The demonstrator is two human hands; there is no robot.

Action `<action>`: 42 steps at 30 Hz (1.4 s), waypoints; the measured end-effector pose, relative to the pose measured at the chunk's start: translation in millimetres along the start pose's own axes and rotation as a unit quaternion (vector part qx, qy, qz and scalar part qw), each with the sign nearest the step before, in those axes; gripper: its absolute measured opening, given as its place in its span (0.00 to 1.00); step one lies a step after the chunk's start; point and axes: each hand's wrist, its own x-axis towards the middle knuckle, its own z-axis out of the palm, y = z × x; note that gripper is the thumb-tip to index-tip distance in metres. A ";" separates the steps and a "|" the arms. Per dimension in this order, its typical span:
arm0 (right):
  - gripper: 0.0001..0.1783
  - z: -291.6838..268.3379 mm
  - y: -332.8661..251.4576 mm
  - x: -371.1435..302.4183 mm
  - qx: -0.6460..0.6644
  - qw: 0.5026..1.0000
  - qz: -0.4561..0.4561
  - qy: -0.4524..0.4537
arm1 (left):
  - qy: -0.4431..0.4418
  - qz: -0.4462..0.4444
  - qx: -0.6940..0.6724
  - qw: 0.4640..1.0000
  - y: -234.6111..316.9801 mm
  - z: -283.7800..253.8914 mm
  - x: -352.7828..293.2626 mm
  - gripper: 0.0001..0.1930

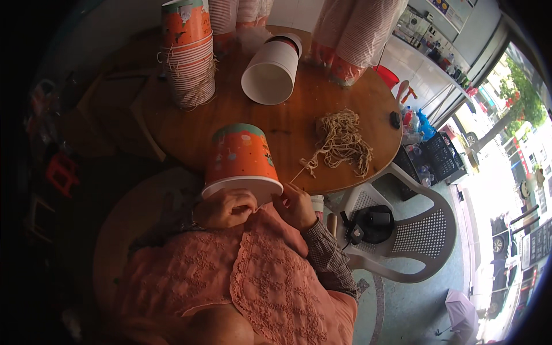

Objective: The recorder is threading rope handles through holes in paper buckets and tying knots to secure them.

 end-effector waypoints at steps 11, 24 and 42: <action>0.12 -41.5 76.1 38.3 -0.064 0.991 -0.107 0.042 | -0.022 0.012 -0.136 0.990 0.9 0.2 -5.0 0.04; 0.27 -153.6 232.0 145.5 -0.298 0.948 0.000 0.115 | -0.024 -0.135 -0.232 0.963 -4.6 4.4 -5.9 0.05; 0.10 -5.6 10.2 -21.1 0.097 0.989 0.091 -0.059 | -0.026 -0.026 -0.185 0.982 -1.5 7.3 -4.3 0.04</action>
